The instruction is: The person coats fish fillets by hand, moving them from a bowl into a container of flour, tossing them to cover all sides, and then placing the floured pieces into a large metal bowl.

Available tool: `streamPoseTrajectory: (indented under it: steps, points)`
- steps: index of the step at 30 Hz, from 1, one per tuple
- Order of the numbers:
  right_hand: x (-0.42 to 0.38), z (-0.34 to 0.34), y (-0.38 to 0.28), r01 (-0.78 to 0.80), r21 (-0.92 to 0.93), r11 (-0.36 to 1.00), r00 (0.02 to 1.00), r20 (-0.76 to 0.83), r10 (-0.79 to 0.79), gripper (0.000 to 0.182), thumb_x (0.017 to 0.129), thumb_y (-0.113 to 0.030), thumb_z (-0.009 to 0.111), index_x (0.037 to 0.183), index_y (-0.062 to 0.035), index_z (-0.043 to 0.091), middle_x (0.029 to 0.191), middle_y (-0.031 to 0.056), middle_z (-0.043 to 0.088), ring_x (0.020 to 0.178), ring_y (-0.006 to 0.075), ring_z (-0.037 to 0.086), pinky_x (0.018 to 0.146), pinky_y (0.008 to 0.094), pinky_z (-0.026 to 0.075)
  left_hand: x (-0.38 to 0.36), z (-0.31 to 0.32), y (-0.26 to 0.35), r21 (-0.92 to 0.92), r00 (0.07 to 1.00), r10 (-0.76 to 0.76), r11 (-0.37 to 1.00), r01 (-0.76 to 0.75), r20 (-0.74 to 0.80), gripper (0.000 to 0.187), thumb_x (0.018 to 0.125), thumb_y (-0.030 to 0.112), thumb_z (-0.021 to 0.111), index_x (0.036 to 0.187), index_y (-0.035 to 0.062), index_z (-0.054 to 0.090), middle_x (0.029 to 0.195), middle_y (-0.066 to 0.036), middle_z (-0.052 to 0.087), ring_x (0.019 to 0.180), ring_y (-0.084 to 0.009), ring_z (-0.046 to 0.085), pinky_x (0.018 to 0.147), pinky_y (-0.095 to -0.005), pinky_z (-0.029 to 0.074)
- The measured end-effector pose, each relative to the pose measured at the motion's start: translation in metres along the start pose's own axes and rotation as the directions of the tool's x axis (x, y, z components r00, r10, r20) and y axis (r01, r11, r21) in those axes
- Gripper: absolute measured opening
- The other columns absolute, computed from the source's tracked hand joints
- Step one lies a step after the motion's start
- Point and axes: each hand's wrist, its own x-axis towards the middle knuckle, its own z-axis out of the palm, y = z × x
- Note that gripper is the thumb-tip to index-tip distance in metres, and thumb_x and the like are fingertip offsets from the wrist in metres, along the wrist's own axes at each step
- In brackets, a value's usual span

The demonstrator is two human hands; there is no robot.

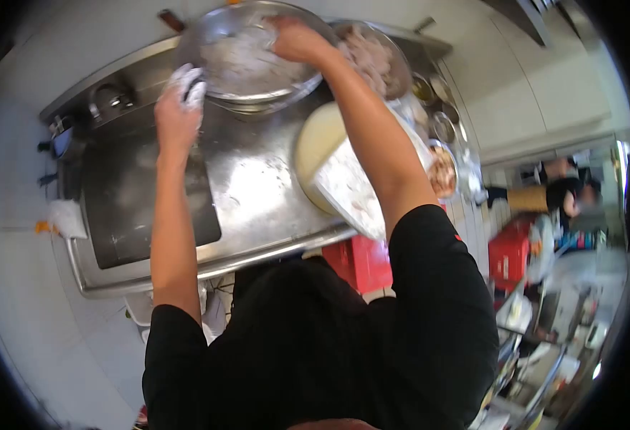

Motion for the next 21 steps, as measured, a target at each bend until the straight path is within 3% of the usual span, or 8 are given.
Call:
streamPoseTrajectory:
  steps: [4, 6, 7, 9, 11, 13, 17, 21]
  points:
    - [-0.131, -0.074, 0.053, 0.046, 0.221, 0.974, 0.98, -0.2, -0.001, 0.054, 0.079, -0.036, 0.069, 0.118, 0.0005, 0.059, 0.115, 0.0209, 0.062, 0.102, 0.0322, 0.062, 0.088, 0.0386, 0.048, -0.049, 0.032, 0.039, -0.165, 0.999, -0.003, 0.986, -0.004, -0.04, 0.017, 0.08, 0.007, 0.068, 0.096, 0.0021, 0.068, 0.103, -0.013, 0.067, 0.096, -0.0273, 0.063, 0.089, -0.0348, 0.047]
    - [-0.205, -0.07, 0.106, -0.248, 0.46, 0.853, 0.941, -0.096, 0.325, 0.052, 0.075, -0.033, 0.074, 0.119, -0.0081, 0.061, 0.112, 0.0168, 0.064, 0.103, 0.0273, 0.061, 0.089, 0.0372, 0.047, -0.07, 0.061, 0.068, -0.282, 0.993, 0.071, 0.958, -0.043, 0.091, 0.017, 0.08, 0.007, 0.069, 0.096, 0.0029, 0.068, 0.099, -0.012, 0.067, 0.094, -0.0258, 0.063, 0.088, -0.0339, 0.047]
    - [-0.244, -0.069, 0.12, -0.429, 0.387, 0.816, 0.887, 0.009, 0.462, 0.052, 0.073, -0.031, 0.076, 0.119, -0.0102, 0.062, 0.111, 0.0159, 0.064, 0.103, 0.0258, 0.061, 0.09, 0.0366, 0.047, -0.079, 0.081, 0.083, -0.353, 0.977, 0.097, 0.935, -0.024, 0.19, 0.019, 0.08, 0.007, 0.069, 0.099, 0.0034, 0.068, 0.099, -0.011, 0.067, 0.095, -0.0243, 0.063, 0.089, -0.0329, 0.047]
    - [-0.303, -0.063, 0.124, -0.625, 0.263, 0.735, 0.775, 0.099, 0.624, 0.059, 0.066, -0.017, 0.08, 0.121, -0.0057, 0.059, 0.115, 0.0167, 0.062, 0.107, 0.0275, 0.058, 0.092, 0.0369, 0.045, -0.093, 0.123, 0.112, -0.479, 0.858, 0.19, 0.875, 0.074, 0.478, 0.027, 0.077, 0.008, 0.071, 0.103, 0.0041, 0.066, 0.104, -0.013, 0.066, 0.1, -0.0264, 0.061, 0.092, -0.0344, 0.045]
    - [-0.342, -0.044, 0.148, -0.607, 0.273, 0.747, 0.786, 0.062, 0.615, 0.07, 0.063, -0.021, 0.082, 0.125, -0.0023, 0.055, 0.125, 0.0211, 0.056, 0.12, 0.0333, 0.05, 0.103, 0.0371, 0.037, -0.1, 0.174, 0.132, -0.532, 0.683, 0.37, 0.846, 0.031, 0.629, 0.039, 0.074, 0.009, 0.072, 0.111, 0.0024, 0.061, 0.118, -0.018, 0.059, 0.111, -0.0296, 0.055, 0.097, -0.0368, 0.043]
    - [-0.358, -0.032, 0.161, -0.727, 0.147, 0.671, 0.681, 0.022, 0.732, 0.082, 0.062, -0.025, 0.083, 0.13, 0.0024, 0.048, 0.134, 0.025, 0.046, 0.127, 0.0356, 0.042, 0.107, 0.0375, 0.033, -0.106, 0.229, 0.143, -0.423, 0.531, 0.403, 0.901, -0.09, 0.746, 0.048, 0.074, 0.009, 0.071, 0.118, -0.001, 0.055, 0.125, -0.021, 0.052, 0.118, -0.0311, 0.05, 0.099, -0.0375, 0.041]
    - [-0.352, -0.009, 0.189, -0.747, 0.063, 0.662, 0.661, 0.184, 0.728, 0.098, 0.06, -0.03, 0.083, 0.138, 0.0036, 0.035, 0.14, 0.0296, 0.036, 0.133, 0.0392, 0.033, 0.109, 0.0391, 0.031, -0.085, 0.329, 0.156, -0.271, 0.208, 0.287, 0.957, -0.101, 0.935, 0.074, 0.066, 0.019, 0.076, 0.127, -0.0078, 0.045, 0.134, -0.03, 0.042, 0.124, -0.0389, 0.044, 0.102, -0.0394, 0.039]
    - [-0.334, 0.018, 0.205, -0.785, 0.066, 0.616, 0.615, 0.208, 0.761, 0.106, 0.061, -0.035, 0.082, 0.142, 0.0034, 0.026, 0.139, 0.0329, 0.035, 0.131, 0.0428, 0.033, 0.11, 0.0389, 0.029, -0.074, 0.394, 0.148, -0.114, 0.081, 0.125, 0.985, -0.127, 0.989, 0.078, 0.061, 0.015, 0.08, 0.125, -0.0084, 0.043, 0.127, -0.024, 0.05, 0.118, -0.032, 0.049, 0.098, -0.0366, 0.041]
